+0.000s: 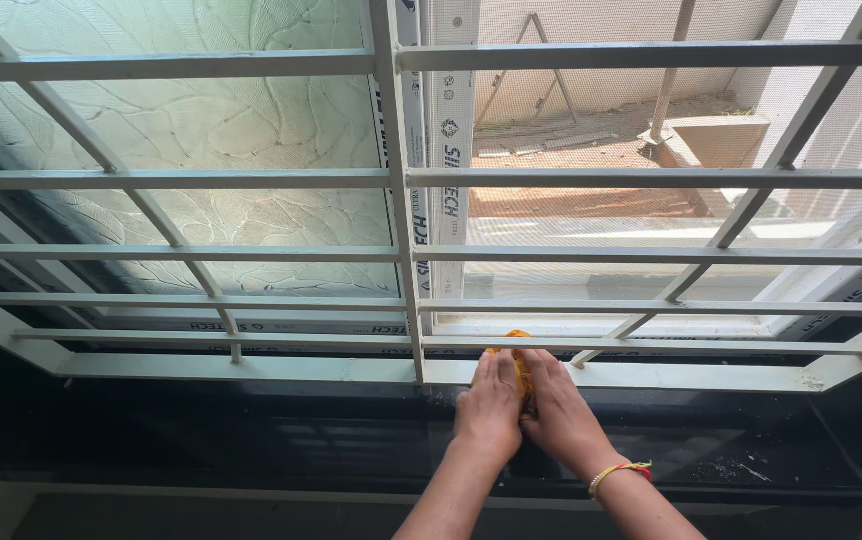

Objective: The person cleans a window by wiping the upper frame, the grill bars, and the lower frame with a cloth.

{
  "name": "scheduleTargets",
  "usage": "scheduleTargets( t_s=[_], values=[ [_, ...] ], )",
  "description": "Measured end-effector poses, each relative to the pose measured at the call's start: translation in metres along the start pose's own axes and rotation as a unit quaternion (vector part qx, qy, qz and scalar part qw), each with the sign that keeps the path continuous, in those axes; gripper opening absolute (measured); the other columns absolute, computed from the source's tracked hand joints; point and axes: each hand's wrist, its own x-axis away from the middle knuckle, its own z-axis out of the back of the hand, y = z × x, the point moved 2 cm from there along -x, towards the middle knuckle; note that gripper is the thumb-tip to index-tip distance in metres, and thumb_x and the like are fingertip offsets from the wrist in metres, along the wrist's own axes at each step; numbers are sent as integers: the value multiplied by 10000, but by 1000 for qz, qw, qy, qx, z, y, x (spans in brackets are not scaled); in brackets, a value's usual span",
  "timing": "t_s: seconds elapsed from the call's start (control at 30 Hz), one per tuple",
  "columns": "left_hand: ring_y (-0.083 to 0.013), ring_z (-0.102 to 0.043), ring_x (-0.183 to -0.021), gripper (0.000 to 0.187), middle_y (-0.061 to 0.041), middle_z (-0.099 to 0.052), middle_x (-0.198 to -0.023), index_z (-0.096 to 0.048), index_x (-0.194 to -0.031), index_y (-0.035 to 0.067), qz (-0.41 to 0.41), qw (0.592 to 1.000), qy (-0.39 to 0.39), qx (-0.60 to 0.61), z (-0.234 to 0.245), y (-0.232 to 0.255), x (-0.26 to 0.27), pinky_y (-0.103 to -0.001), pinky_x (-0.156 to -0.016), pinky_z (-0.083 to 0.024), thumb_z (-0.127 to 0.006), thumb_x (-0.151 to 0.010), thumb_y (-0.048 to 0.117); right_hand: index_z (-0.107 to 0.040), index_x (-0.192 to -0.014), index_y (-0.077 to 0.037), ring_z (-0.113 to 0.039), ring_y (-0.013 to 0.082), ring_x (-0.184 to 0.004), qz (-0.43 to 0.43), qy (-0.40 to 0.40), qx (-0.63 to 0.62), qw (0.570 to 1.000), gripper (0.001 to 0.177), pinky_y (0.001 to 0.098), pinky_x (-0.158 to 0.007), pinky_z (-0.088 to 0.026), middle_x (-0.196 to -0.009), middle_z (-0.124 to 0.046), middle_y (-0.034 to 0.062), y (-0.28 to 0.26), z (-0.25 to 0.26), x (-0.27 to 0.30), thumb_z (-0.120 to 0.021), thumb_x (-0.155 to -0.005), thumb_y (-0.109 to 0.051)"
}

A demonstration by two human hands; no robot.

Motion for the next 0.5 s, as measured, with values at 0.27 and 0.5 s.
scheduleTargets(
  t_s=[0.27,0.5],
  values=[
    [-329,-157,-1544,941,-159,-229,-1653,-138,-1591,-23,41,979,33,-194,4,-63,8,-446,-1027,-499,-713,-912,285,-500,-1380,-23,-484,382,-1279,102,66,15,992,599,463,-1125,-373,-1314,-552,179,-46,-67,-36,-669,-811,-103],
    [-406,-170,-1525,866,-264,-225,-1632,-156,-1577,-72,72,978,72,-183,-20,-55,-3,-451,-1047,-484,-651,-949,259,-510,-1397,-45,-486,326,-1300,156,52,83,983,571,458,-1150,-339,-1372,-555,128,-30,-65,-31,-615,-843,-132]
  ],
)
